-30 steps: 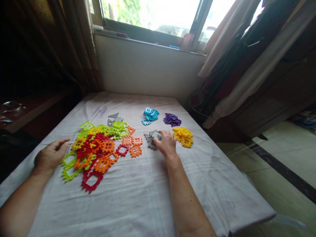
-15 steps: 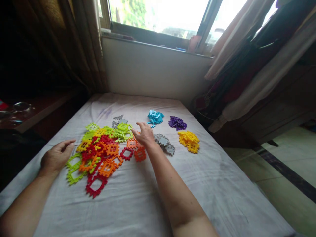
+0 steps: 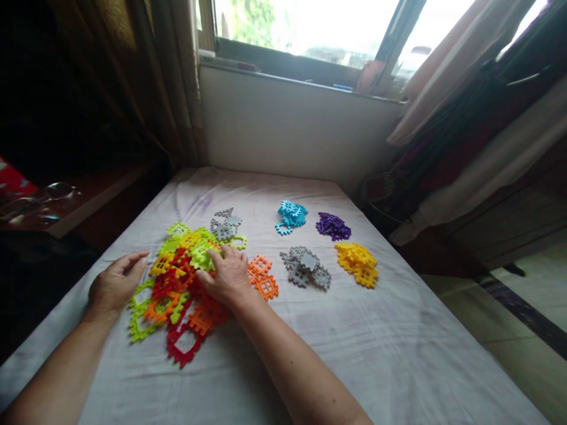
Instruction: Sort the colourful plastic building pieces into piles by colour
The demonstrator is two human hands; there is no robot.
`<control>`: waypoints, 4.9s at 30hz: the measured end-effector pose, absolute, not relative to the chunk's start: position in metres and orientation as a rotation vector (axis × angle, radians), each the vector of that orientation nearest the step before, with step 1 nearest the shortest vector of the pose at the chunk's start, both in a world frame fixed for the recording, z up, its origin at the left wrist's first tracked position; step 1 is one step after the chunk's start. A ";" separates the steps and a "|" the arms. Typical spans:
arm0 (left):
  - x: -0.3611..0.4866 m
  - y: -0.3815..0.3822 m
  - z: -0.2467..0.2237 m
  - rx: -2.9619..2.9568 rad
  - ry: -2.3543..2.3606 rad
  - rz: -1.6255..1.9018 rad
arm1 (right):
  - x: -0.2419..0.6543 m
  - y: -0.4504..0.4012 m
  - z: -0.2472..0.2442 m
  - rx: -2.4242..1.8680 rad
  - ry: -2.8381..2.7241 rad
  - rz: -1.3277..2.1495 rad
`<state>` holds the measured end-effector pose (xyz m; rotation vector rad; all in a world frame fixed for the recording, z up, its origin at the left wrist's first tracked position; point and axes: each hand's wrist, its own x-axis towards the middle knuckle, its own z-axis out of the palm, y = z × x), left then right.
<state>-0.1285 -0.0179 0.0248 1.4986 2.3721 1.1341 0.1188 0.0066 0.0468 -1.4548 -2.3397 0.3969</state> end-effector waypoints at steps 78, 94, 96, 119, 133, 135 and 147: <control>-0.123 -0.019 0.039 1.401 2.441 0.986 | 0.155 0.094 0.062 -1.759 -2.302 0.291; -0.121 -0.020 0.044 1.404 2.456 0.938 | 0.328 0.005 0.043 -1.868 -1.865 -0.185; -0.121 -0.021 0.043 1.419 2.449 0.963 | 0.328 0.003 0.043 -1.861 -1.857 -0.181; -0.129 -0.019 0.026 1.461 2.390 1.115 | 0.129 0.139 0.058 -1.861 -2.323 0.266; -0.124 -0.019 0.038 1.390 2.454 0.963 | 0.221 0.066 0.060 -1.584 -2.020 0.014; -0.122 -0.020 0.043 1.374 2.457 0.928 | 0.266 0.040 0.052 -1.557 -1.859 -0.088; -0.122 -0.020 0.046 1.394 2.471 0.903 | 0.359 -0.031 0.001 -1.925 -1.533 -0.137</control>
